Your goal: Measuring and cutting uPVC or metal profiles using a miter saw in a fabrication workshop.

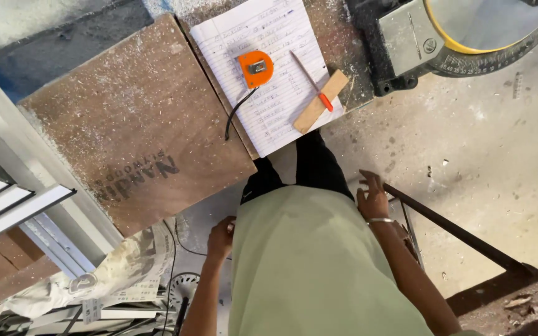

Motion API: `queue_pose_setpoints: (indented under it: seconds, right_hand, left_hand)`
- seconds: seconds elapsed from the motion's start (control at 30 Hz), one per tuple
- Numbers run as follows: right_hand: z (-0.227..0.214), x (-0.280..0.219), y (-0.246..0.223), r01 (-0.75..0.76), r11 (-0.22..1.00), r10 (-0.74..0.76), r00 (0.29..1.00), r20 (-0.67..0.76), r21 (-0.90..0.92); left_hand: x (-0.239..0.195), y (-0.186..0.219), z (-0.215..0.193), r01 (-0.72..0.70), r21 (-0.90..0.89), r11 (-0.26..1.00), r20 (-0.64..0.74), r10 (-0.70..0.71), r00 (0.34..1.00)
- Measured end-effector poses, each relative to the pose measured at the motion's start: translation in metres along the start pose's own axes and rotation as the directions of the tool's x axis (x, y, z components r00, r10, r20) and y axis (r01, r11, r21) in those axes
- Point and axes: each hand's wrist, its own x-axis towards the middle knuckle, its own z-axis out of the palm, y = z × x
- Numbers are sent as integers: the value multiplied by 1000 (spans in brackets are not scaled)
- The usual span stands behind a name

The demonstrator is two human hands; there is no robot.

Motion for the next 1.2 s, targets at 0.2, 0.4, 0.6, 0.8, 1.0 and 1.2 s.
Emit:
queue_pose_setpoints:
  seconds: [0.2, 0.4, 0.6, 0.8, 1.0, 1.2]
  right_hand:
    - [19, -55, 49, -124, 989, 131, 986, 102, -74]
    - [19, -63, 104, 51, 999, -47, 981, 190, -12]
    - [2, -38, 151, -66, 995, 83, 964, 253, -74]
    - [-20, 16, 118, -137, 986, 111, 964, 243, 91]
    - [-18, 53, 96, -19, 992, -23, 943, 331, 121]
    - [-2, 59, -8, 207, 956, -283, 835, 473, 206]
  left_hand:
    - [22, -53, 49, 77, -143, 987, 37, -73, 997]
    - [37, -78, 84, 47, -14, 999, -94, -48, 994]
    - [18, -31, 78, 111, 72, 991, 2, -111, 994]
    - [-14, -10, 94, 247, 118, 962, -116, -233, 966]
    - [-76, -1, 84, 365, 219, 905, -160, -335, 928]
    - [-188, 84, -17, 251, -542, 802, -567, -569, 596]
